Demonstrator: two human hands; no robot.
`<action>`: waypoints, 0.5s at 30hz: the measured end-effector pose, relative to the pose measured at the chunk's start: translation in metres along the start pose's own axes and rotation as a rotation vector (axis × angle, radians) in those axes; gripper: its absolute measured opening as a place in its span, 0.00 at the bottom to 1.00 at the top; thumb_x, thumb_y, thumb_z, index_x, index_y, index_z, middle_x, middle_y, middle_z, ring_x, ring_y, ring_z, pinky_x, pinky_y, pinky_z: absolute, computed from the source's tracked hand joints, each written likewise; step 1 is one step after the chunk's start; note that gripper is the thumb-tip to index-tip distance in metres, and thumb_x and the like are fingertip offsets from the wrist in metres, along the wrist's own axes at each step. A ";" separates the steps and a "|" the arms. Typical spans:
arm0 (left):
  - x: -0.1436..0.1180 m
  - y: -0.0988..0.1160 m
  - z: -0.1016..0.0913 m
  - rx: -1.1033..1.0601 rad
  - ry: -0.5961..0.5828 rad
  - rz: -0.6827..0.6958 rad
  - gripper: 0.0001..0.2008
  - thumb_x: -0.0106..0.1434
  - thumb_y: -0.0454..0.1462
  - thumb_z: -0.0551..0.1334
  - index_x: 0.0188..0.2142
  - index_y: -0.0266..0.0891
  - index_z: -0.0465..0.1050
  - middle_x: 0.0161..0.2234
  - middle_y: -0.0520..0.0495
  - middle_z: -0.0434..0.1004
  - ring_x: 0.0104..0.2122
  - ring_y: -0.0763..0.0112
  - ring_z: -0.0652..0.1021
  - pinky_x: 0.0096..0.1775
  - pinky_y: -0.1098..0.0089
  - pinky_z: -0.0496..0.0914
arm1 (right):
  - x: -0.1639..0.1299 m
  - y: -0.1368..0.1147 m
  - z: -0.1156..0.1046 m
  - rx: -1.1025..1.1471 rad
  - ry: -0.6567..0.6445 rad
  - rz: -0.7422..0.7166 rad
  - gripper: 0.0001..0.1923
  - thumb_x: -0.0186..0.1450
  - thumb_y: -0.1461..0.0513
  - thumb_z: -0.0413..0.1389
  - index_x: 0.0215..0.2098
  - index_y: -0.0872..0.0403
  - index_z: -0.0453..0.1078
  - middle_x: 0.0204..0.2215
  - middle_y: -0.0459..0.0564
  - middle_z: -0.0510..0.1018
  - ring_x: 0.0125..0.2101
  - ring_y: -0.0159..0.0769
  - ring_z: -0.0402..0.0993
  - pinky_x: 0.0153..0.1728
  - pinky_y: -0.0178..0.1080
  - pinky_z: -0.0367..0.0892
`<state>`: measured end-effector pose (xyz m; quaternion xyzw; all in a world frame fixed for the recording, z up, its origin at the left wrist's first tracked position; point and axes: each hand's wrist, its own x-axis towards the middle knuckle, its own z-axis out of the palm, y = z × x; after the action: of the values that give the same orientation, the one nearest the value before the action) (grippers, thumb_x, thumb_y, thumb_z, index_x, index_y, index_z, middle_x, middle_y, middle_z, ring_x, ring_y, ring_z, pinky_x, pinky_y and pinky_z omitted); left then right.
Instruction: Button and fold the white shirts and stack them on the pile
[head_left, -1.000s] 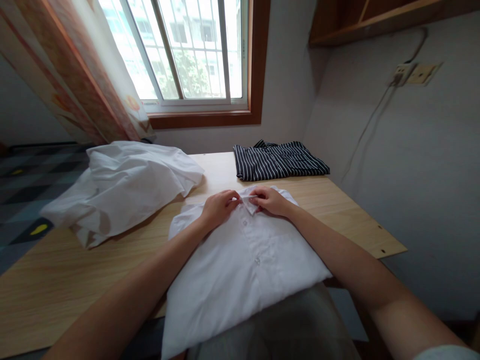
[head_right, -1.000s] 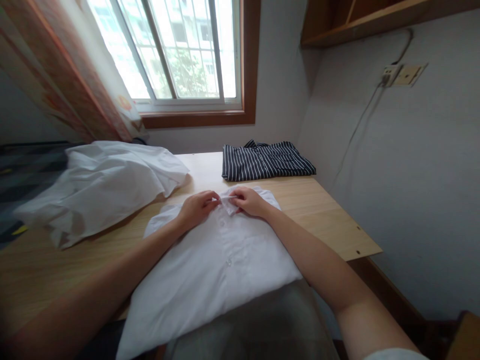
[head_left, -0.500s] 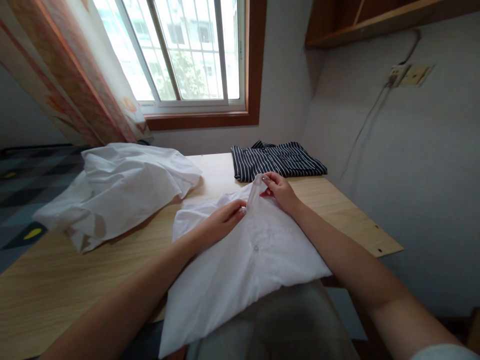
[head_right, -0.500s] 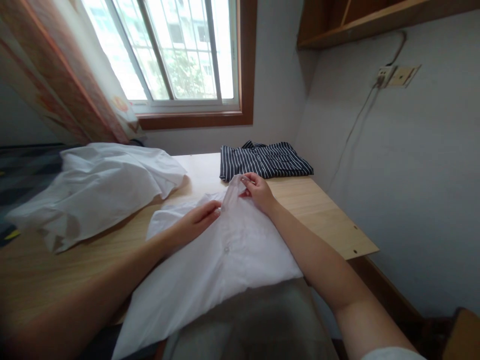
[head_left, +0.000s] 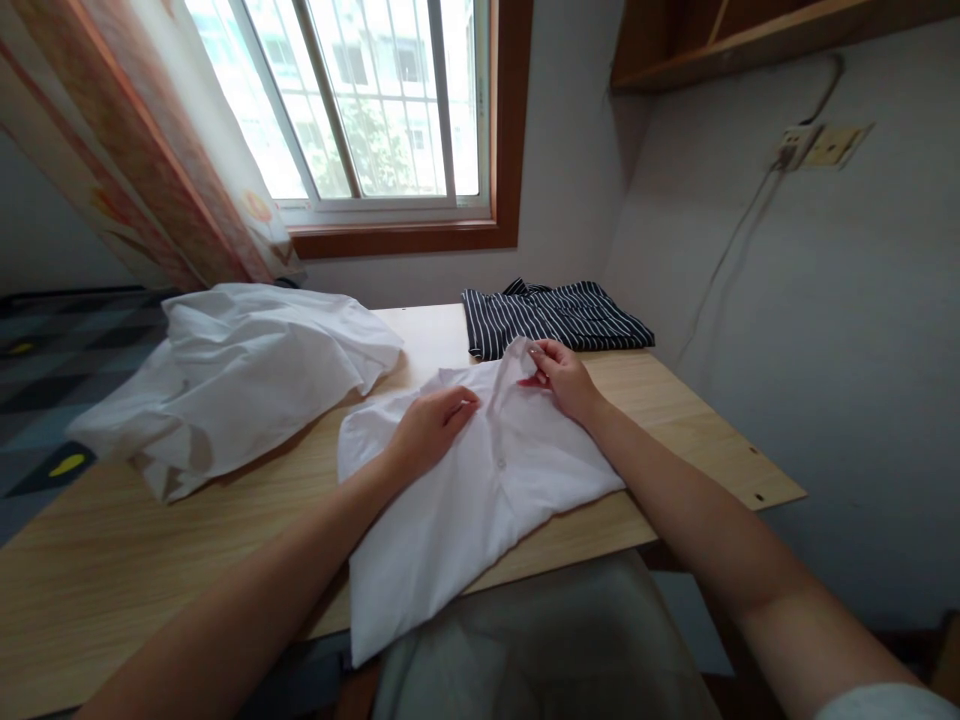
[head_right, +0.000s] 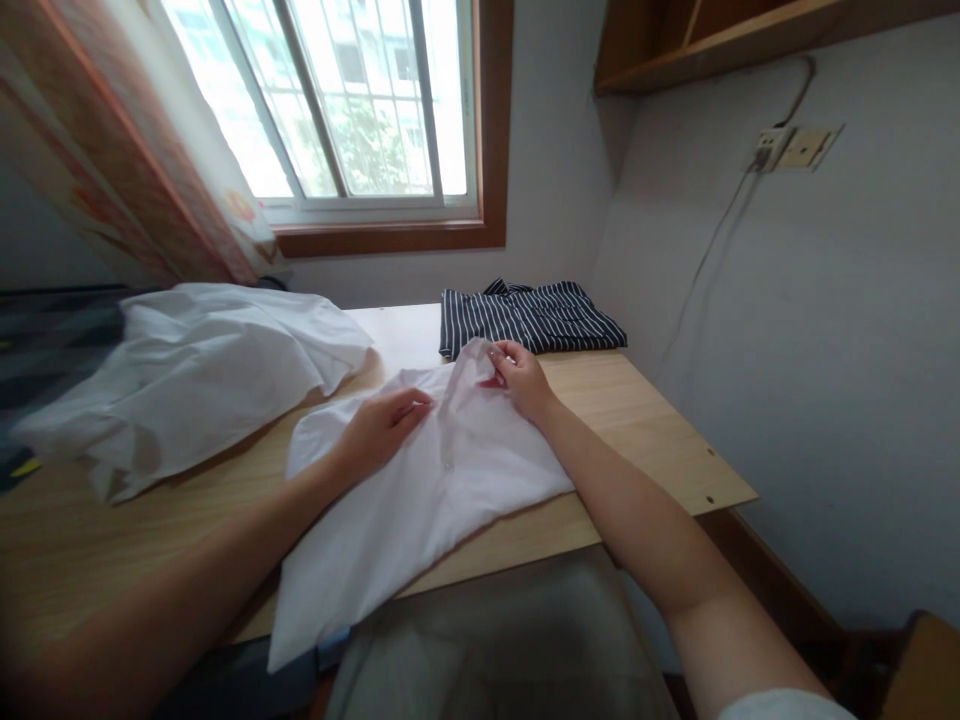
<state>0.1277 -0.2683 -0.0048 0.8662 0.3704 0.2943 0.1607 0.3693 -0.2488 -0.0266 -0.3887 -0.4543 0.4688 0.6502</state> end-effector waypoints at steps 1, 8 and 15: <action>0.000 0.000 -0.001 0.013 -0.038 0.045 0.12 0.68 0.40 0.54 0.35 0.39 0.75 0.28 0.51 0.76 0.27 0.72 0.73 0.33 0.71 0.65 | 0.002 -0.002 -0.003 0.022 0.030 -0.008 0.21 0.51 0.48 0.67 0.32 0.52 0.69 0.17 0.35 0.62 0.18 0.23 0.56 0.28 0.36 0.76; -0.013 0.032 0.002 -0.001 -0.233 0.359 0.09 0.68 0.40 0.55 0.42 0.43 0.73 0.45 0.45 0.77 0.49 0.63 0.74 0.59 0.56 0.60 | 0.010 -0.009 -0.013 0.104 0.156 -0.031 0.17 0.53 0.54 0.65 0.35 0.51 0.67 0.20 0.35 0.64 0.18 0.22 0.57 0.21 0.27 0.66; -0.025 0.047 0.012 -0.011 -0.290 0.161 0.10 0.70 0.39 0.50 0.47 0.42 0.65 0.33 0.48 0.77 0.33 0.67 0.77 0.37 0.68 0.70 | 0.010 -0.014 -0.015 0.113 0.226 -0.027 0.15 0.52 0.56 0.64 0.34 0.51 0.66 0.19 0.35 0.64 0.18 0.22 0.56 0.23 0.28 0.67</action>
<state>0.1475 -0.3192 -0.0008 0.9256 0.2711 0.1801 0.1931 0.3888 -0.2442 -0.0158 -0.3955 -0.3563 0.4379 0.7244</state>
